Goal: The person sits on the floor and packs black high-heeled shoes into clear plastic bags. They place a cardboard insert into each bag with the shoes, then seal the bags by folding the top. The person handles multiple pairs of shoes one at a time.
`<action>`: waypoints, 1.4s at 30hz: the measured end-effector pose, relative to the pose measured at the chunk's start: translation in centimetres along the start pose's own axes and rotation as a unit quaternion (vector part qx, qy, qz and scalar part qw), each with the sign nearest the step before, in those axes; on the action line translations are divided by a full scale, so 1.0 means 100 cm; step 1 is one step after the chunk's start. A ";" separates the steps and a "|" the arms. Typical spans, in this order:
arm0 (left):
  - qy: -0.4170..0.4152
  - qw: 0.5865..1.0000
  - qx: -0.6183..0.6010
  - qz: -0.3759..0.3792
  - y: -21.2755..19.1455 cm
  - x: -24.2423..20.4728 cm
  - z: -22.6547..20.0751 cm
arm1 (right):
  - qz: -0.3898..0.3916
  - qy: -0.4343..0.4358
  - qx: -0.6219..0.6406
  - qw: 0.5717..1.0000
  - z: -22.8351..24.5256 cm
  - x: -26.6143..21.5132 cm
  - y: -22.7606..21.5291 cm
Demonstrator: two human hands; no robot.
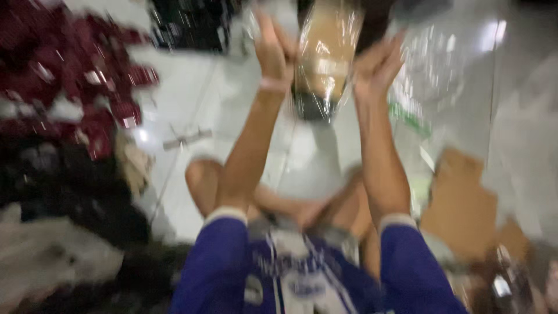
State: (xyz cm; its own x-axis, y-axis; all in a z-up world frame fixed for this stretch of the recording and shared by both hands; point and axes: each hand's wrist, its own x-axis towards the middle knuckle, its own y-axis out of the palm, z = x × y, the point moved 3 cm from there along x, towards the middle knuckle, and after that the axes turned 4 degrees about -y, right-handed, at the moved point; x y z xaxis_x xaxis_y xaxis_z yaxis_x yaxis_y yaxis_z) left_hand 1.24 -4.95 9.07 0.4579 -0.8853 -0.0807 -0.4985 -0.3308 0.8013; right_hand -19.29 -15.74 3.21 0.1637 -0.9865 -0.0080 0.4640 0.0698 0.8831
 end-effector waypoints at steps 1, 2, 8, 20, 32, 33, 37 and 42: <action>0.021 0.999 -0.035 0.005 0.006 -0.010 -0.006 | 0.010 0.005 0.011 1.000 0.004 -0.001 0.008; 0.043 0.997 -0.070 0.009 0.011 -0.024 -0.011 | 0.019 0.013 0.023 0.999 0.013 -0.018 0.012; -0.028 0.991 -0.131 0.021 0.016 -0.013 -0.019 | 0.078 0.082 0.086 0.990 0.032 -0.067 0.040; 0.056 0.979 0.192 0.023 -0.010 -0.073 0.004 | 0.040 0.023 0.006 0.999 0.017 -0.107 0.033; -0.007 0.855 0.479 0.198 -0.085 -0.056 0.075 | 0.232 -0.180 -0.558 0.777 -0.029 -0.127 0.051; -0.048 0.869 0.449 0.203 -0.092 -0.045 0.081 | 0.245 -0.273 -0.627 0.687 -0.031 -0.124 0.059; -0.252 0.899 0.301 0.195 -0.122 -0.026 0.098 | 0.228 -0.299 -0.726 0.575 -0.043 -0.104 0.066; -0.279 0.913 0.239 0.177 -0.139 -0.025 0.090 | 0.287 -0.345 -0.736 0.507 -0.066 -0.099 0.072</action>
State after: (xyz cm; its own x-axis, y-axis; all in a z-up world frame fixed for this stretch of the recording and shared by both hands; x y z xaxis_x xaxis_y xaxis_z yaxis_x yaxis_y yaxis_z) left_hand 0.41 -1.10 -7.16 -0.1742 -0.9490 -0.2628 -0.8682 0.0221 0.4956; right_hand -11.82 -4.47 6.51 0.5322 -0.5233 0.6655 0.7415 -0.0913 -0.6648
